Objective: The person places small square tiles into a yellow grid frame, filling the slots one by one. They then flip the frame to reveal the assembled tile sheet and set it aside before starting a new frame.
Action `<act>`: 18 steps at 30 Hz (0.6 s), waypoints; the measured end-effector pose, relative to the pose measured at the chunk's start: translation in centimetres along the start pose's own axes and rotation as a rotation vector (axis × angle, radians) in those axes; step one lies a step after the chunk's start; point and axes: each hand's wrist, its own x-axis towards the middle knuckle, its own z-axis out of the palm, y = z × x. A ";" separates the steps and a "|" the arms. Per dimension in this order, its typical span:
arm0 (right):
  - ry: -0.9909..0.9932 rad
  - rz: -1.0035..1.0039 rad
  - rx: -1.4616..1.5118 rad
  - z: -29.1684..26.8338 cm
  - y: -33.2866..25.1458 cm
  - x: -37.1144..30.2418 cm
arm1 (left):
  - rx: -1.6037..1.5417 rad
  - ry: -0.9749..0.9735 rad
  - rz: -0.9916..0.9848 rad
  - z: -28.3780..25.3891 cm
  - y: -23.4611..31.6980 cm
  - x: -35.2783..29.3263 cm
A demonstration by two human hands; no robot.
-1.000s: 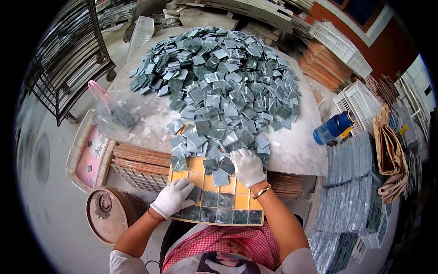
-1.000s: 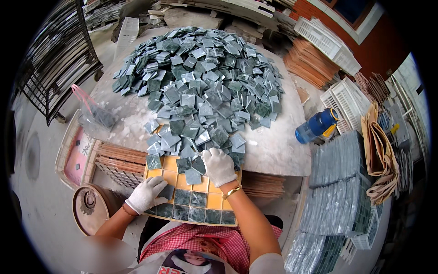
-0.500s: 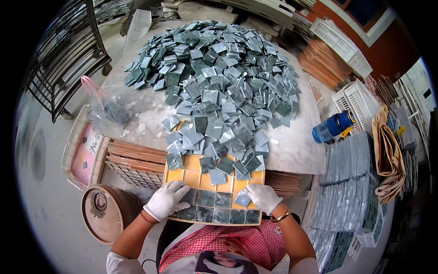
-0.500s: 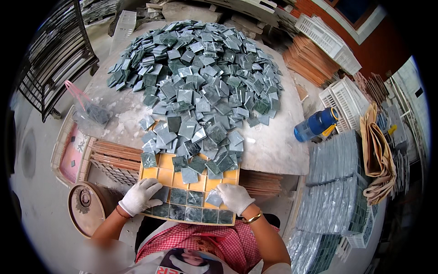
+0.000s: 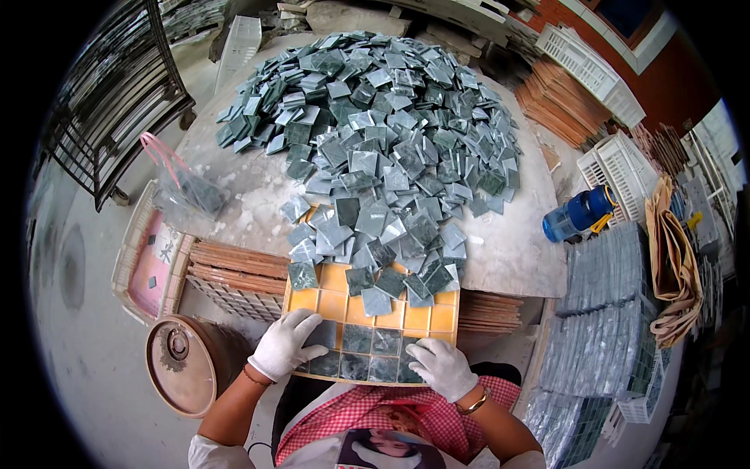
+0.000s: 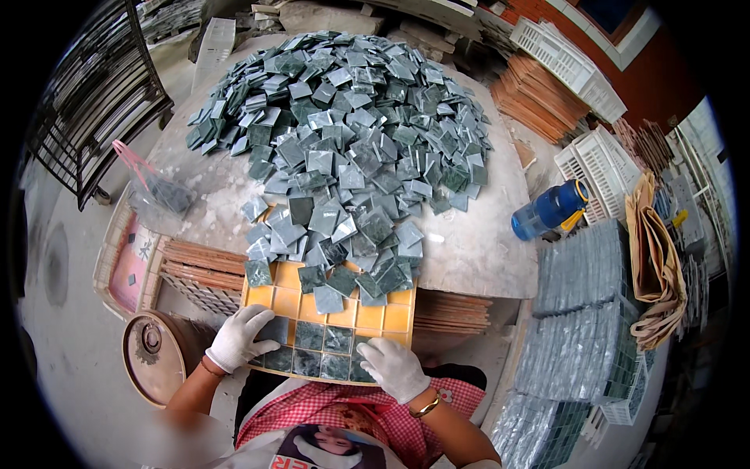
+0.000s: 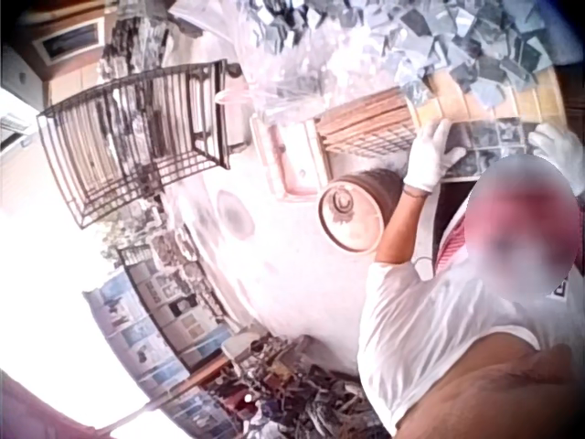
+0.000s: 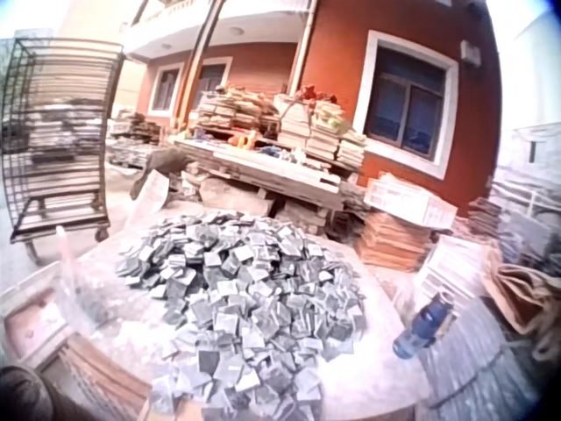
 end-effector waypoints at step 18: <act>0.129 0.379 0.471 -1.2 -0.8 2.1 | -0.397 -0.222 -0.047 -1.1 -1.2 1.7</act>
